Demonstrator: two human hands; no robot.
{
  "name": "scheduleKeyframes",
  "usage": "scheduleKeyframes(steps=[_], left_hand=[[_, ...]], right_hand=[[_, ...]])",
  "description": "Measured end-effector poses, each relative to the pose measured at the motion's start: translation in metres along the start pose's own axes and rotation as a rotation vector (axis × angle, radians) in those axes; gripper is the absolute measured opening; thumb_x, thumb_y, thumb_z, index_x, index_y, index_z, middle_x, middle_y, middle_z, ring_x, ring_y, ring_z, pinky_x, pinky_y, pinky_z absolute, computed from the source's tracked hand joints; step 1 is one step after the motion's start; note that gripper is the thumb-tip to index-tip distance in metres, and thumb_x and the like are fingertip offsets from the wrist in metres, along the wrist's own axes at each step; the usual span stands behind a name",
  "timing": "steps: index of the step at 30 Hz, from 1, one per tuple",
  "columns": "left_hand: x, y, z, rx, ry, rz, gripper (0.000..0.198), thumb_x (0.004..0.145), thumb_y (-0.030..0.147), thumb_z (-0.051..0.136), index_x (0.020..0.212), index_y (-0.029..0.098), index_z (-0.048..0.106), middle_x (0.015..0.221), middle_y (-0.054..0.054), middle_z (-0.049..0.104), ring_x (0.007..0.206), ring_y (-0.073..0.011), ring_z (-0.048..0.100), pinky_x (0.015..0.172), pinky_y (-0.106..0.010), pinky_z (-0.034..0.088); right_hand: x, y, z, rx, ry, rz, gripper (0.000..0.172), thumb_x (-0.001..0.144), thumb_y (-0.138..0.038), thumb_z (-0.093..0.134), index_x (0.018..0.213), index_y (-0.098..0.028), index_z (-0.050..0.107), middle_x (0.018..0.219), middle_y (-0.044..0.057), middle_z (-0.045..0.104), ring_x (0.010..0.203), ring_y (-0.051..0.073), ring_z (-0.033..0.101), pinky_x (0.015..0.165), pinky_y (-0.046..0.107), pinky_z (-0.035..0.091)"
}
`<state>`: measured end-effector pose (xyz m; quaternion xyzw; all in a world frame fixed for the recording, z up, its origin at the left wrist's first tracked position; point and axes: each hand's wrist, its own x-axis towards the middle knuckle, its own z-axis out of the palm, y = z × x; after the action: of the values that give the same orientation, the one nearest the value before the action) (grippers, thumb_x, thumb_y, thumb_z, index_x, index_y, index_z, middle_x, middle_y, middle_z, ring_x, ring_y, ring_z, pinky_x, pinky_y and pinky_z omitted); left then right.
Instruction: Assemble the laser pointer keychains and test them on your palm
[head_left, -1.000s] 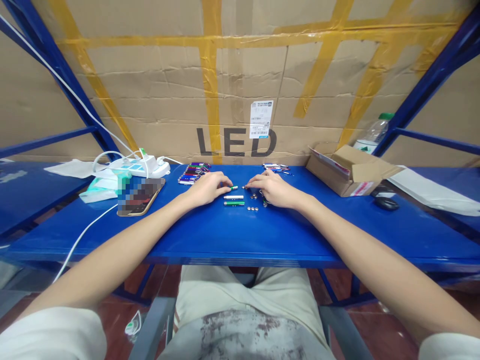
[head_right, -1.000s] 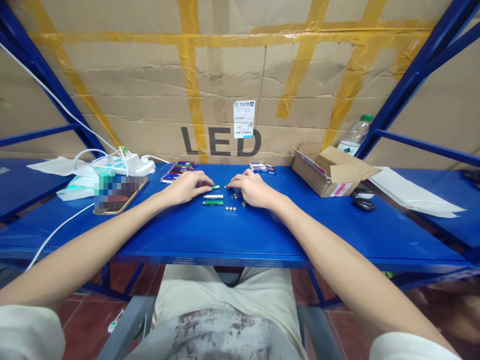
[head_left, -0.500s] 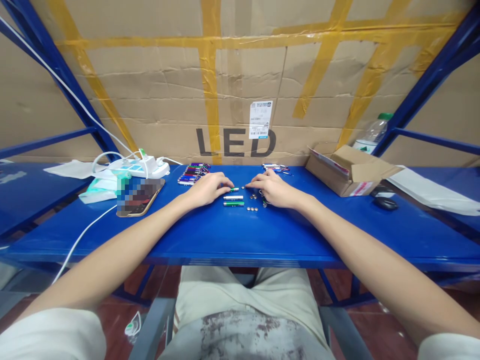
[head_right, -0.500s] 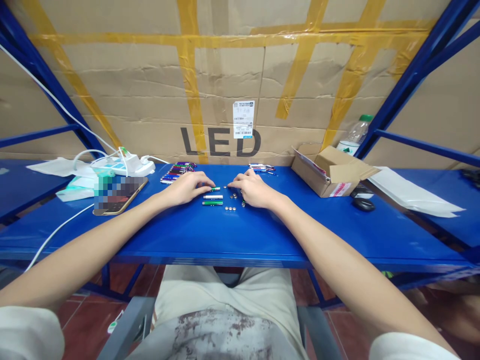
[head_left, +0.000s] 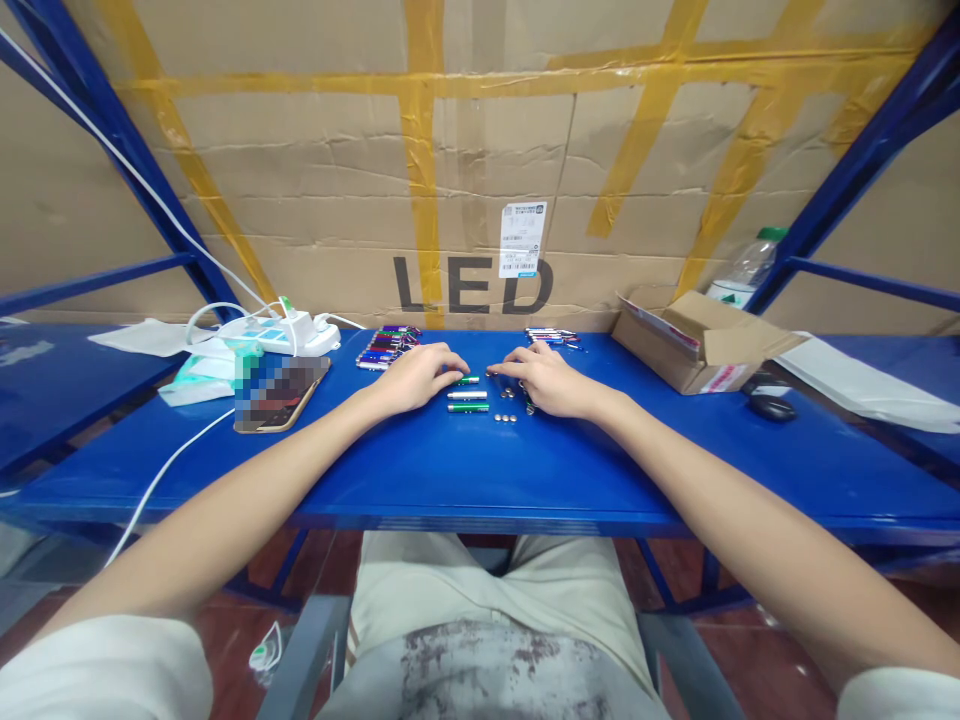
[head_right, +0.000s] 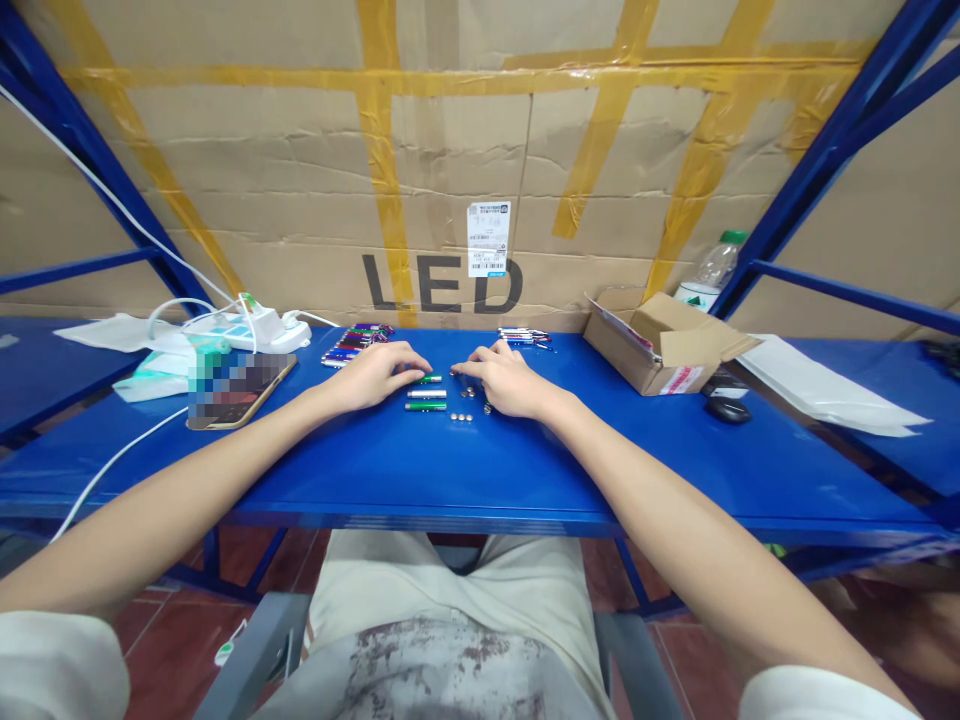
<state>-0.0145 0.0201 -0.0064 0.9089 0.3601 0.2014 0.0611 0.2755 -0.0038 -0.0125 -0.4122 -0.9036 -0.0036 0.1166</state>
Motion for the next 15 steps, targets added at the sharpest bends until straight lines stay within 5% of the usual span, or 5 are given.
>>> scheduleKeyframes(steps=[7, 15], left_hand=[[0.000, -0.002, 0.000, 0.044, 0.023, -0.053, 0.029, 0.108, 0.037, 0.060, 0.118, 0.022, 0.083, 0.119, -0.009, 0.079, 0.107, -0.0273, 0.073, 0.099, -0.039, 0.055], [0.000, -0.011, 0.004, 0.085, 0.033, -0.188, 0.036, 0.110, 0.038, 0.052, 0.115, 0.020, 0.082, 0.119, -0.012, 0.082, 0.110, -0.0309, 0.074, 0.099, -0.042, 0.055]], right_hand=[[0.001, 0.004, -0.005, -0.077, 0.067, 0.077, 0.052, 0.106, -0.012, 0.040, 0.146, -0.016, 0.073, 0.133, 0.016, 0.076, 0.118, 0.036, 0.059, 0.106, 0.049, 0.045], [0.001, 0.011, -0.013, -0.029, 0.226, 0.368, 0.037, 0.105, -0.014, 0.045, 0.122, -0.018, 0.078, 0.128, 0.013, 0.082, 0.117, 0.033, 0.069, 0.099, 0.042, 0.049]])
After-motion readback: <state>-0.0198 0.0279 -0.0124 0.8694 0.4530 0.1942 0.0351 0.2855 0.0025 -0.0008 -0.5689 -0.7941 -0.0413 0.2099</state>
